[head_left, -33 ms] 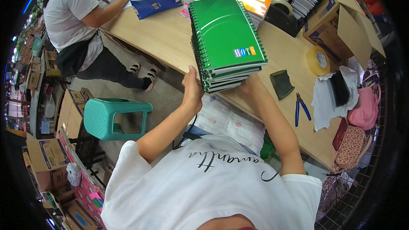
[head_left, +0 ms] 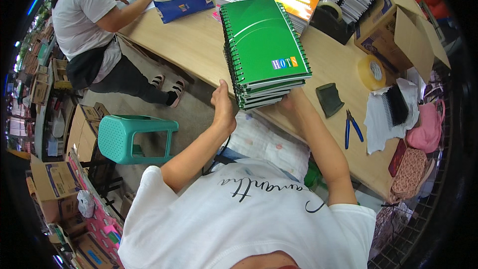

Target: The person stacks several notebooks on a wooden table and uses snips to trim the ends of the spiral bindings on individual notebooks one by one.

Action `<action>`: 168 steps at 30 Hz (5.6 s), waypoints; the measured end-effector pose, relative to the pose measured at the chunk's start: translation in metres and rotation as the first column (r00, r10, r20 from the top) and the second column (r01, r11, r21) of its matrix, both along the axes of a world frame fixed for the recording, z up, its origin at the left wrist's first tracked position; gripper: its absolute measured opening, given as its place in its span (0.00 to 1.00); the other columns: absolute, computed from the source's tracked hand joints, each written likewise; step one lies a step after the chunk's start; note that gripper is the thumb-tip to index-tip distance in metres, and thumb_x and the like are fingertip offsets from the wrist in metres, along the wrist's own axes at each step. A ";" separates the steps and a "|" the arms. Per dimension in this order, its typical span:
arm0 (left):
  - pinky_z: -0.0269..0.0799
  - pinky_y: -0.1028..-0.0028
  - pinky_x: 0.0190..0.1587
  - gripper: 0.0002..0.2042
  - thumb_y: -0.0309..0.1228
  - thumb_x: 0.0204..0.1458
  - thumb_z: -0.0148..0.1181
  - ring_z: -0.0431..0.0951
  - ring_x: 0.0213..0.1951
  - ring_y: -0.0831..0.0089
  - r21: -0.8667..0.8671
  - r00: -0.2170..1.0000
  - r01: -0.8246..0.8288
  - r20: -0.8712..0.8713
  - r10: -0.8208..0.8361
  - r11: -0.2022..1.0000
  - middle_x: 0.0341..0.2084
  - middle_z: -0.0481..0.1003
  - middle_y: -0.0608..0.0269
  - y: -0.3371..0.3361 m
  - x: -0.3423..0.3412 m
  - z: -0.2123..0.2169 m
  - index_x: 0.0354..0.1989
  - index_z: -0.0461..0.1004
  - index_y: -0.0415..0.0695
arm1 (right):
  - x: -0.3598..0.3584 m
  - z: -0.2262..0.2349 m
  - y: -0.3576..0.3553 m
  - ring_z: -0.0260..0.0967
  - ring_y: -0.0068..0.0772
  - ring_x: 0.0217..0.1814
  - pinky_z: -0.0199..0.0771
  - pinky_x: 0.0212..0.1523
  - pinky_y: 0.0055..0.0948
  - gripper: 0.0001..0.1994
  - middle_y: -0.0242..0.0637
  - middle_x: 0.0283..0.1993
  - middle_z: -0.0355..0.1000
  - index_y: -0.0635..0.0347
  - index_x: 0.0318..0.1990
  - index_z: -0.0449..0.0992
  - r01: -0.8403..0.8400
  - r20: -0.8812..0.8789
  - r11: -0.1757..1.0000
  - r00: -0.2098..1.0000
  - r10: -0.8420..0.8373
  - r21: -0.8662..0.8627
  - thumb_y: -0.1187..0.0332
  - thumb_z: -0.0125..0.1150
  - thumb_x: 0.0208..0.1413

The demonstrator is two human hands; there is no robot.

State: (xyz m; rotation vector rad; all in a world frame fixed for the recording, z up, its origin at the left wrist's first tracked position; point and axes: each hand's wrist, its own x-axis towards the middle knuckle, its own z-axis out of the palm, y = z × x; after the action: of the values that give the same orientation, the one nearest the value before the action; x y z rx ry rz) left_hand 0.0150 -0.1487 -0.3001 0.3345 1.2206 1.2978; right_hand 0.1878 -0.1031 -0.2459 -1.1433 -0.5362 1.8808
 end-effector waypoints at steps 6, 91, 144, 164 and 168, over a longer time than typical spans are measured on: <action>0.60 0.55 0.62 0.31 0.57 0.61 0.35 0.64 0.61 0.60 0.034 0.911 0.077 0.404 -0.084 0.996 0.59 0.65 0.56 -0.002 0.003 0.003 0.65 0.58 0.49 | -0.016 -0.025 0.009 0.65 0.38 0.59 0.63 0.59 0.37 0.34 0.41 0.56 0.70 0.57 0.56 0.71 -0.124 0.061 0.985 0.991 0.117 0.117 0.36 0.44 0.57; 0.66 0.57 0.53 0.24 0.50 0.57 0.43 0.72 0.52 0.60 0.017 0.595 0.802 -0.093 -0.798 0.596 0.49 0.74 0.55 0.631 0.026 0.132 0.51 0.72 0.45 | 0.005 0.026 0.580 0.60 0.54 0.64 0.62 0.61 0.45 0.58 0.59 0.62 0.60 0.74 0.65 0.50 0.208 0.279 0.909 0.906 -0.318 0.362 0.21 0.25 0.47; 0.68 0.64 0.58 0.27 0.52 0.61 0.42 0.70 0.56 0.64 0.362 0.143 0.921 0.030 -0.989 0.144 0.53 0.72 0.53 0.643 0.055 0.060 0.56 0.68 0.40 | 0.061 0.287 0.407 0.75 0.46 0.46 0.74 0.47 0.39 0.24 0.49 0.44 0.76 0.60 0.46 0.79 -0.868 0.744 0.488 -0.388 -0.545 -0.095 0.54 0.67 0.44; 0.68 0.66 0.59 0.14 0.36 0.58 0.53 0.74 0.52 0.63 0.256 -0.009 0.966 0.199 -0.980 0.043 0.49 0.75 0.55 0.636 0.087 0.097 0.46 0.74 0.41 | 0.119 0.281 0.388 0.76 0.45 0.45 0.75 0.44 0.39 0.18 0.49 0.43 0.77 0.64 0.40 0.80 -0.860 0.668 0.452 -0.481 -0.568 -0.235 0.65 0.68 0.40; 0.67 0.64 0.60 0.17 0.38 0.59 0.52 0.73 0.54 0.61 0.275 -0.019 0.960 0.246 -0.969 0.051 0.51 0.73 0.54 0.637 0.101 0.095 0.50 0.72 0.40 | 0.127 0.283 0.387 0.76 0.45 0.45 0.76 0.44 0.39 0.17 0.50 0.43 0.77 0.64 0.39 0.80 -0.860 0.674 0.454 -0.480 -0.562 -0.234 0.66 0.69 0.39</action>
State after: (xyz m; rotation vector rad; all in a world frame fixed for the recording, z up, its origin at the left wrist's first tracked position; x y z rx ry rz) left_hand 0.1155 0.4885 -0.2046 0.7580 0.3062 0.0070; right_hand 0.3145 0.2840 0.0370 -1.5959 -2.8426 -0.4861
